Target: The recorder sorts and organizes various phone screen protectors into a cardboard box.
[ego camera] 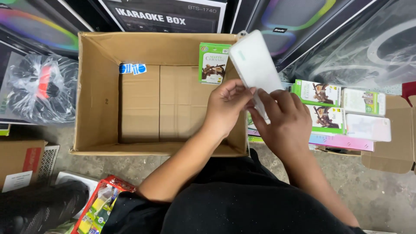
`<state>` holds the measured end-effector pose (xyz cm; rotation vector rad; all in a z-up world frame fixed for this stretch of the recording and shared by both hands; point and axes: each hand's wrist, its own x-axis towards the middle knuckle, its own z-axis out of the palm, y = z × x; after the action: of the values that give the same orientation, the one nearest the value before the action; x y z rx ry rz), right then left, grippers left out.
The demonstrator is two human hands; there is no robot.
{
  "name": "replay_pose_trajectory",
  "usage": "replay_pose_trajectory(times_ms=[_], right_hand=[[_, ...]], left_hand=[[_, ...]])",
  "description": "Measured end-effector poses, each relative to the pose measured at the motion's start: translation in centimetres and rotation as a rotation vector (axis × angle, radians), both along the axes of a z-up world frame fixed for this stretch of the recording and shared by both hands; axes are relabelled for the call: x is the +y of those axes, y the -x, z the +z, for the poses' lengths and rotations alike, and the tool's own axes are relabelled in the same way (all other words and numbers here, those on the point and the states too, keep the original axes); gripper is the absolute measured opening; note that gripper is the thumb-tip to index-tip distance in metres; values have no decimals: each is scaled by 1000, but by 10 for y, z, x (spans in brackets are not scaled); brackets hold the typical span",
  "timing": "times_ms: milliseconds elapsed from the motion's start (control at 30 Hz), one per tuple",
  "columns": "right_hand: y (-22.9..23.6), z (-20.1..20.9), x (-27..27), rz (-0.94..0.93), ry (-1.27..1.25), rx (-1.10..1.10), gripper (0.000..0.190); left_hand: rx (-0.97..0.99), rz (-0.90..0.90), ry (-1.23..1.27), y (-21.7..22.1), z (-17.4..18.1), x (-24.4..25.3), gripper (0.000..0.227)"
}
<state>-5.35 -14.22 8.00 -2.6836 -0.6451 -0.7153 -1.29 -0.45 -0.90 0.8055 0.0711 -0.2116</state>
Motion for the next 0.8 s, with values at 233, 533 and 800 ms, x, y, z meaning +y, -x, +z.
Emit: replay_pose_trajectory(times_ms=[233,533,800], right_hand=[[-21,1,10,75,-1,-135,21],[-70,-37,28,145,-696,407,14],[-109,-58,43,210,-605,453,18]], left_hand=[[-183,116,-141,-11,8,30,25],[30,65,-331,-49,8,115,40],[-142,-75,-604,-79,-25,169,23]])
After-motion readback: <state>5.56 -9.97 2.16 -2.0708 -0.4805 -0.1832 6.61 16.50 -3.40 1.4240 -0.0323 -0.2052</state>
